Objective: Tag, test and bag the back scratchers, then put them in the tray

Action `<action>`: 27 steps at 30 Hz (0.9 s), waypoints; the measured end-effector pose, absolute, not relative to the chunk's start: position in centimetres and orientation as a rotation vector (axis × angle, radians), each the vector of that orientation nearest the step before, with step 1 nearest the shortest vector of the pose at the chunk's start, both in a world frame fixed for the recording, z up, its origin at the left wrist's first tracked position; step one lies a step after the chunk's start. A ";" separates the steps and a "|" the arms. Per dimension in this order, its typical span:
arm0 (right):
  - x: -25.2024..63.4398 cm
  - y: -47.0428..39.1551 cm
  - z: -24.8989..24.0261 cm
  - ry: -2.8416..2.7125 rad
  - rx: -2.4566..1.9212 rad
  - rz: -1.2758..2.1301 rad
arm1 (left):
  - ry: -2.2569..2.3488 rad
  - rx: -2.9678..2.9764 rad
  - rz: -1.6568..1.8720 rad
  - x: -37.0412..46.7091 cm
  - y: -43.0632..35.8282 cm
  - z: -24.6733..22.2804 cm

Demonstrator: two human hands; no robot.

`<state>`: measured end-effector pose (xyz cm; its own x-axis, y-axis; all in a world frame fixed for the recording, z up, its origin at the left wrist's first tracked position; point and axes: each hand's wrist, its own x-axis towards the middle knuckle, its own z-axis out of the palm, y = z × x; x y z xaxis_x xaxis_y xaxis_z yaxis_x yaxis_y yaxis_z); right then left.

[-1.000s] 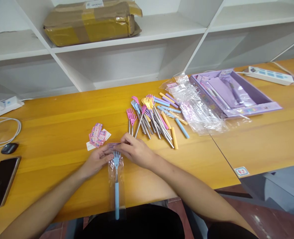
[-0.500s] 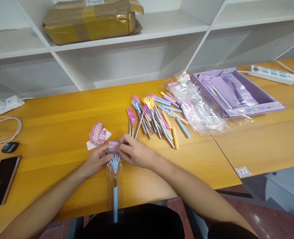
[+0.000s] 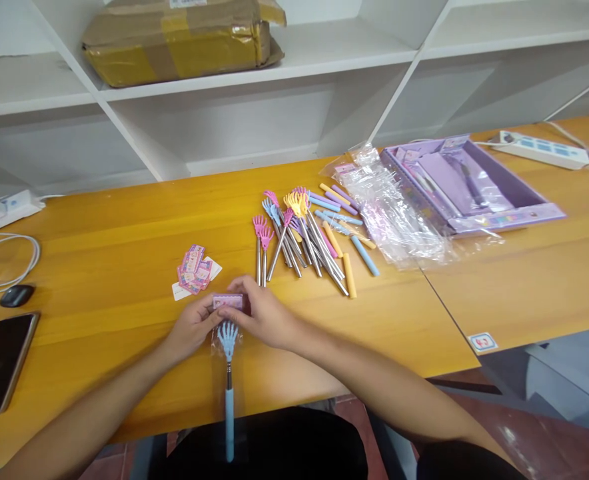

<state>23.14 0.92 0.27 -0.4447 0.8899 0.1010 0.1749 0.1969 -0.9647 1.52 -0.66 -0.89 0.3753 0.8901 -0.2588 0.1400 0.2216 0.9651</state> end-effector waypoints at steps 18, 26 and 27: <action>25.1 2.3 2.6 -1.915 -0.879 1.356 | 0.925 1.134 0.581 1.4 -0.1 0.1; 24.3 -3.6 4.2 -2.152 -1.345 0.750 | 0.930 0.964 0.802 1.6 0.4 -1.0; 24.3 -4.9 4.0 -2.184 -1.383 0.796 | 0.931 0.944 0.815 1.6 0.4 -1.0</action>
